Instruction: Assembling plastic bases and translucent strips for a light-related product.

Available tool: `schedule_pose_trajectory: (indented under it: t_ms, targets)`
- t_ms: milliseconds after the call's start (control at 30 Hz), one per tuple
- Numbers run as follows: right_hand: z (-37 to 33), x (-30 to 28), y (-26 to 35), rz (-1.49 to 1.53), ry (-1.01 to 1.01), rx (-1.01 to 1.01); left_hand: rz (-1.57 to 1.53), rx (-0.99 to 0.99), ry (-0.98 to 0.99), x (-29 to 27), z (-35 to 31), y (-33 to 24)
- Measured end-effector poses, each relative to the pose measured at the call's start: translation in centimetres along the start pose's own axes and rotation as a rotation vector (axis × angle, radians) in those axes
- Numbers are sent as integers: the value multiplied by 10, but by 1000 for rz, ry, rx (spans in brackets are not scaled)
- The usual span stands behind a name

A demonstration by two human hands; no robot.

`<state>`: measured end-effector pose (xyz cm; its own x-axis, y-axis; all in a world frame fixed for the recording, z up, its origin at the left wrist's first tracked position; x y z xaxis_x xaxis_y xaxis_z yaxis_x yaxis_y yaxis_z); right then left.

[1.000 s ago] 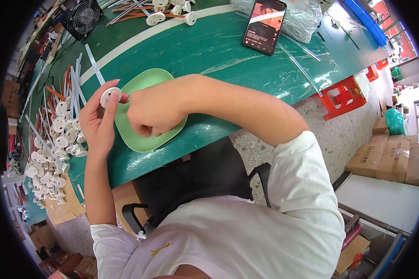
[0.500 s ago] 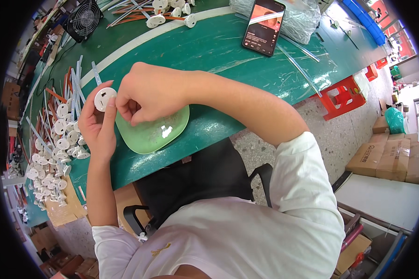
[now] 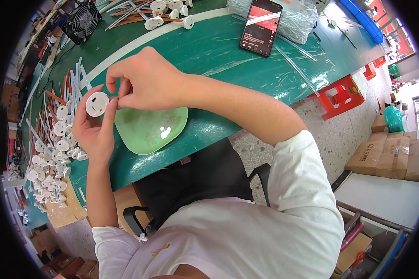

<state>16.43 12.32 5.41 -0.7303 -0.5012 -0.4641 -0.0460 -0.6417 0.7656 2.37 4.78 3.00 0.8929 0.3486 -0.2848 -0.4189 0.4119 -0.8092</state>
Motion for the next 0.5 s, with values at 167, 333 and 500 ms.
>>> schedule_pose_trajectory:
  t_ms: [167,333,500]
  targets:
    - [0,1,6,1,-17,-66,-30,-5,-59,-6,3,7]
    - [0,-1,8,-29,-62,-124,-119,-57,-55,-7,4,8]
    - [-1,-1,5,-14,-114,-121,-166,-114,-88,-10,7,10]
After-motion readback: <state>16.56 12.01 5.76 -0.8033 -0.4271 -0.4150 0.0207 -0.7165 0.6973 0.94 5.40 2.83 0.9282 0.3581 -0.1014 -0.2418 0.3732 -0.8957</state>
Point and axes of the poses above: each hand's wrist, its own z-axis towards the middle knuckle, its own x-axis out of the palm, y = z × x, the point moved 7 cm from there along z, towards the middle knuckle, and after that the axes turned 3 degrees about z, right-handed, at the moved point
